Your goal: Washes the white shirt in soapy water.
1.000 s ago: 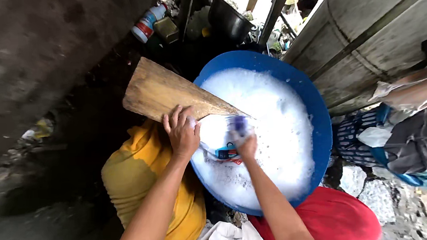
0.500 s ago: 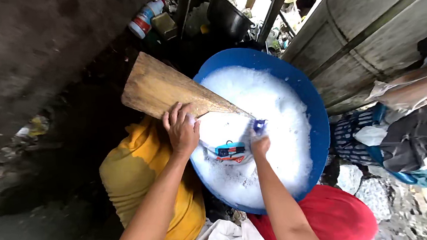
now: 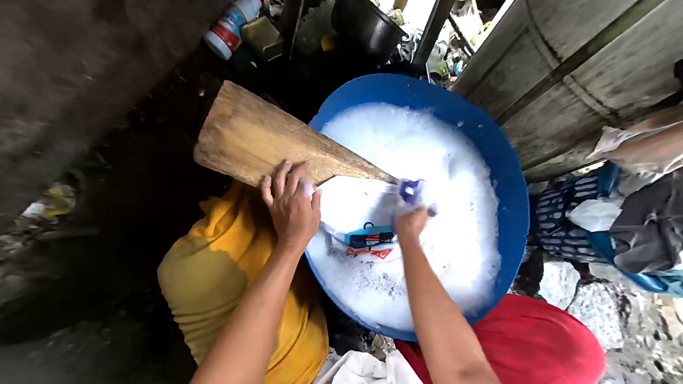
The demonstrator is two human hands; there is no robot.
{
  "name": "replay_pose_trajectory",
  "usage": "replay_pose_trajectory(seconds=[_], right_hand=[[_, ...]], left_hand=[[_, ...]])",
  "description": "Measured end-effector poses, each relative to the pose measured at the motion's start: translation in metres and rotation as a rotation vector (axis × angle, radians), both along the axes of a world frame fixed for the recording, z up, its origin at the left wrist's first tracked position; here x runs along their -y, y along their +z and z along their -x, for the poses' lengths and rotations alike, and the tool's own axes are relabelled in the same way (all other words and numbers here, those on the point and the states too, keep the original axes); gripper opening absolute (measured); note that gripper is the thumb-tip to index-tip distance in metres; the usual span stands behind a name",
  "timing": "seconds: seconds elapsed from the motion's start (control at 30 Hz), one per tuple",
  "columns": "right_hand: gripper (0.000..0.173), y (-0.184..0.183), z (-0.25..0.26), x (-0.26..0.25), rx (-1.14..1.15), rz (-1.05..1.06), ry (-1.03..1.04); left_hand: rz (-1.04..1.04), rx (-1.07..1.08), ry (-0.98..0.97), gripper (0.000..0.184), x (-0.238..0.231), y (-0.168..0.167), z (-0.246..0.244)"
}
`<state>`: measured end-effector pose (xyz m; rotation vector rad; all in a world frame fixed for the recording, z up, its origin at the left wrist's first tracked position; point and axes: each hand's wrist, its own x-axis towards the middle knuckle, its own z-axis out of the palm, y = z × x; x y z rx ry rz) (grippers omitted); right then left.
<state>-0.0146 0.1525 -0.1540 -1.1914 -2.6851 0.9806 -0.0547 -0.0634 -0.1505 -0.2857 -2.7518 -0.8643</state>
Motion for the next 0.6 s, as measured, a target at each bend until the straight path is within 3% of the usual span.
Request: replay_pose_trajectory(seconds=[0.07,0.13,0.23,0.37,0.43,0.53,0.6], right_hand=[[0.045,0.016,0.005,0.066,-0.185,0.029,0.240],[0.051,0.025,0.011,0.109,-0.294,0.075,0.424],[0.053,0.011,0.009,0.058,-0.212,0.017,0.403],[0.059,-0.014,0.008,-0.035,0.021,-0.026,-0.032],[0.055,-0.005,0.020,-0.010,-0.070,-0.015,0.031],[0.048,0.028,0.031,0.088,-0.221,0.044,0.375],[0.054,0.033,0.032,0.100,-0.236,0.041,0.532]], left_hand=[[0.003,-0.015,-0.006,0.024,0.000,-0.001,0.000],[0.017,-0.049,0.002,0.020,0.003,-0.003,-0.001],[-0.002,-0.048,-0.014,0.024,0.003,-0.003,0.000],[-0.017,-0.027,0.003,0.023,-0.001,0.000,0.001],[-0.008,-0.021,0.005,0.023,-0.001,0.000,0.001],[0.008,-0.048,0.000,0.023,0.001,-0.001,0.000],[-0.001,-0.081,-0.003,0.019,0.005,-0.003,-0.001]])
